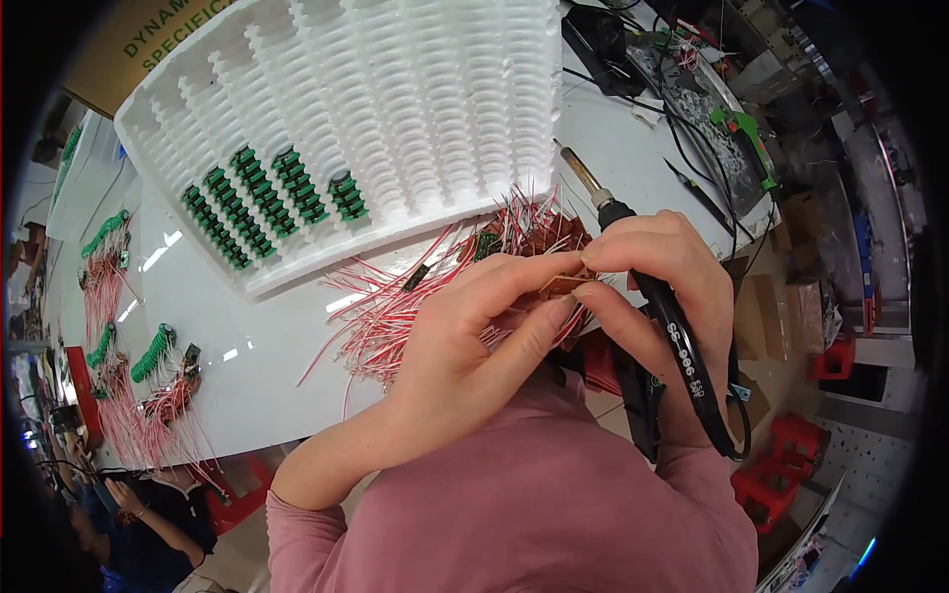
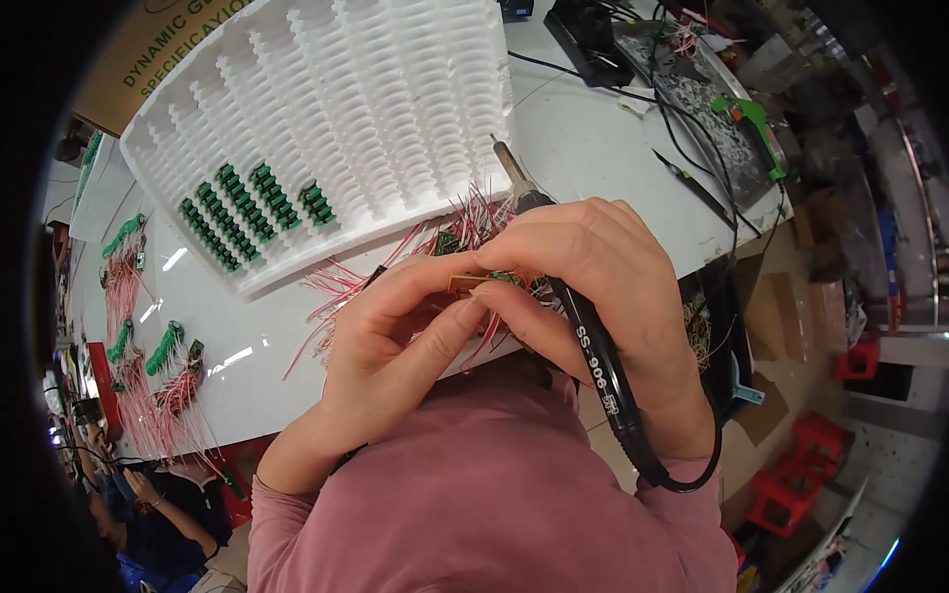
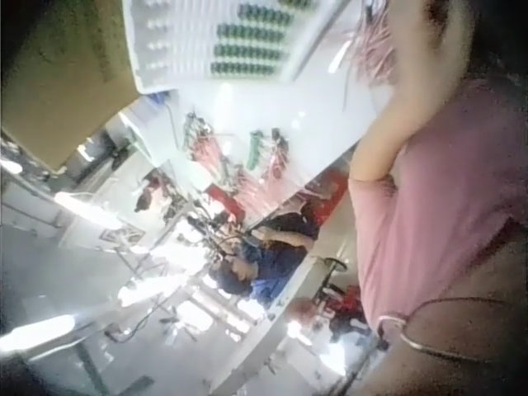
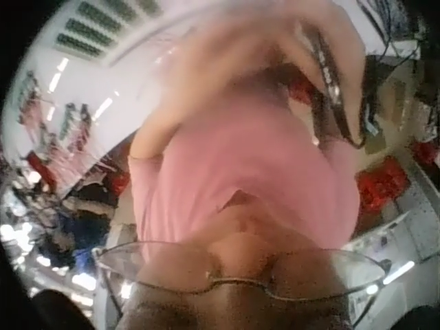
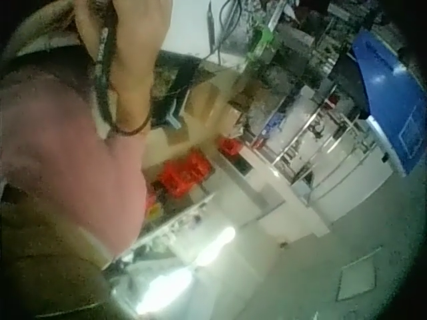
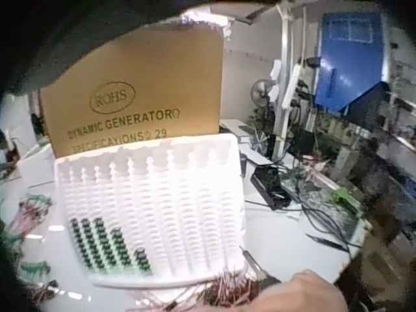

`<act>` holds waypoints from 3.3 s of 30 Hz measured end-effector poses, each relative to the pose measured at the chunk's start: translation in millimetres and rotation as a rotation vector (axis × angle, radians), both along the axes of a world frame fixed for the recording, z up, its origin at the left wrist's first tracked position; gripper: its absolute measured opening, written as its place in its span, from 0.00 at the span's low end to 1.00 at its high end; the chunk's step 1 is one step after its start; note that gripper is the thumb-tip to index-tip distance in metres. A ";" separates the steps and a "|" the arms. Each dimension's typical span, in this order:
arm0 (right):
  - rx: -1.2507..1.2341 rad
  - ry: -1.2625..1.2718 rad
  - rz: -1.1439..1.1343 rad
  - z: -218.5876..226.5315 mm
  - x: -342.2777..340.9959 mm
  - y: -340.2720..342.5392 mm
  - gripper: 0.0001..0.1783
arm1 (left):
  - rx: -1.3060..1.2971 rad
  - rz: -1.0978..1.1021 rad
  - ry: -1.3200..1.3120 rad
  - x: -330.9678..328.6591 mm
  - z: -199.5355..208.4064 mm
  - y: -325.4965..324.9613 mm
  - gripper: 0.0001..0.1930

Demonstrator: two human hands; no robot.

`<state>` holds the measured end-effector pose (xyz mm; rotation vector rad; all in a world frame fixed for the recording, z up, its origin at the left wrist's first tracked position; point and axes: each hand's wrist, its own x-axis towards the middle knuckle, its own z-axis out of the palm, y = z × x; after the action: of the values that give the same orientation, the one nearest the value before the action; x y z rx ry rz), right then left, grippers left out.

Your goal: The person solders wires onto electronic components using a soldering iron, removes the soldered components from the tray, and arranges the wired circuit boards by hand.

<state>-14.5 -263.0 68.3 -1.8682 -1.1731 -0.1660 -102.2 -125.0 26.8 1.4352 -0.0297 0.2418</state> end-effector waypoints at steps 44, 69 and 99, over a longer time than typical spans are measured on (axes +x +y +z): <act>-0.007 0.030 0.008 7.2 -6.2 8.8 0.15 | 0.564 0.158 -0.238 -1.3 19.5 19.8 0.22; -0.008 -0.217 0.032 7.9 -11.4 15.2 0.16 | 0.624 0.493 -0.442 -9.4 0.5 17.4 0.24; -0.054 -0.735 0.150 -13.8 -28.9 11.0 0.14 | -0.527 -0.038 0.441 -37.6 11.4 31.8 0.13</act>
<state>-43.4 -252.0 54.5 -1.8010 -1.8110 -0.7912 -139.7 -93.2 38.2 0.9349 0.3441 -0.1008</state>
